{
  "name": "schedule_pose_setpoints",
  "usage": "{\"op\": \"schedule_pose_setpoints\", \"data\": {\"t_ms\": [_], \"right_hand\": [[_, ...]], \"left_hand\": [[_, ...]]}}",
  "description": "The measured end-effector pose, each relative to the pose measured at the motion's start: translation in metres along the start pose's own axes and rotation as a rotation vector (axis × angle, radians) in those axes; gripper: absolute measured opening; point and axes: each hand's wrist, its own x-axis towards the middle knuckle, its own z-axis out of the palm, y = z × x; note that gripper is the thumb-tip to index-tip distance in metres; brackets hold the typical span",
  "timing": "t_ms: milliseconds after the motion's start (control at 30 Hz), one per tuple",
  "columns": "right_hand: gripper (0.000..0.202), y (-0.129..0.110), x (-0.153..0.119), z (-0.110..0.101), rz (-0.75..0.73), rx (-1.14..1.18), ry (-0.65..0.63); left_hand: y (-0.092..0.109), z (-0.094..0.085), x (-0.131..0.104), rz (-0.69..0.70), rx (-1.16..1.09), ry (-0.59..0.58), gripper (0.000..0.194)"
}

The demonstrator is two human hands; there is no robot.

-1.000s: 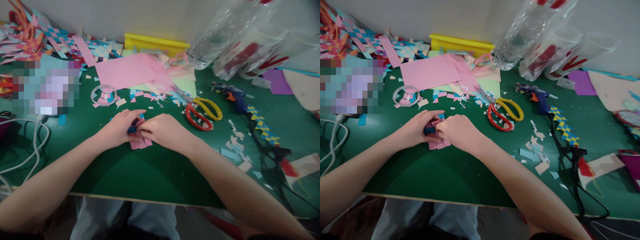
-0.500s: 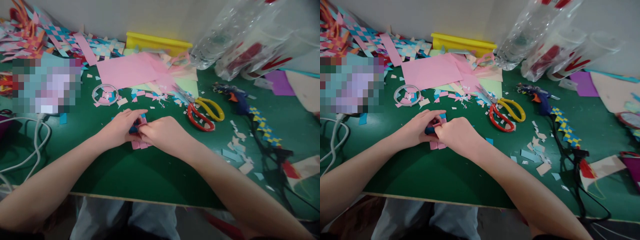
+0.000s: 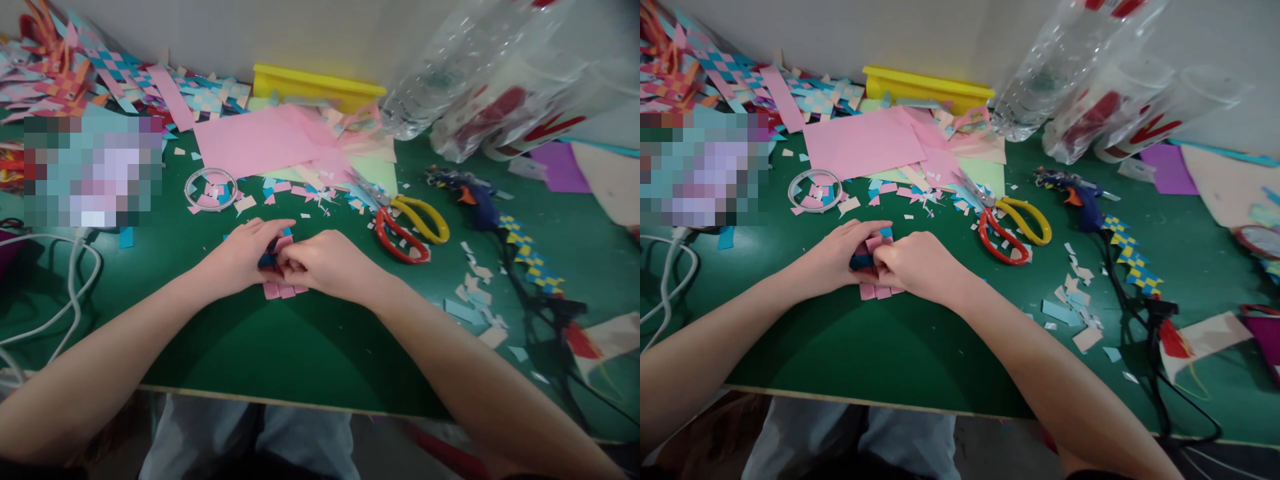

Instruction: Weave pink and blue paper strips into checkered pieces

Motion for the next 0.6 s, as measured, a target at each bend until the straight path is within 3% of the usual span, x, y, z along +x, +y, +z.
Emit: {"op": "schedule_pose_setpoints", "data": {"t_ms": [267, 600], "right_hand": [[0.015, 0.0005, -0.0005, -0.0050, 0.058, 0.086, -0.039], [0.016, 0.0023, 0.0005, -0.0071, 0.081, 0.077, -0.038]], "left_hand": [[0.0001, -0.0001, -0.0007, -0.005, -0.002, -0.003, 0.071], [0.0014, -0.0011, -0.0009, -0.013, 0.020, -0.015, 0.078]]}}
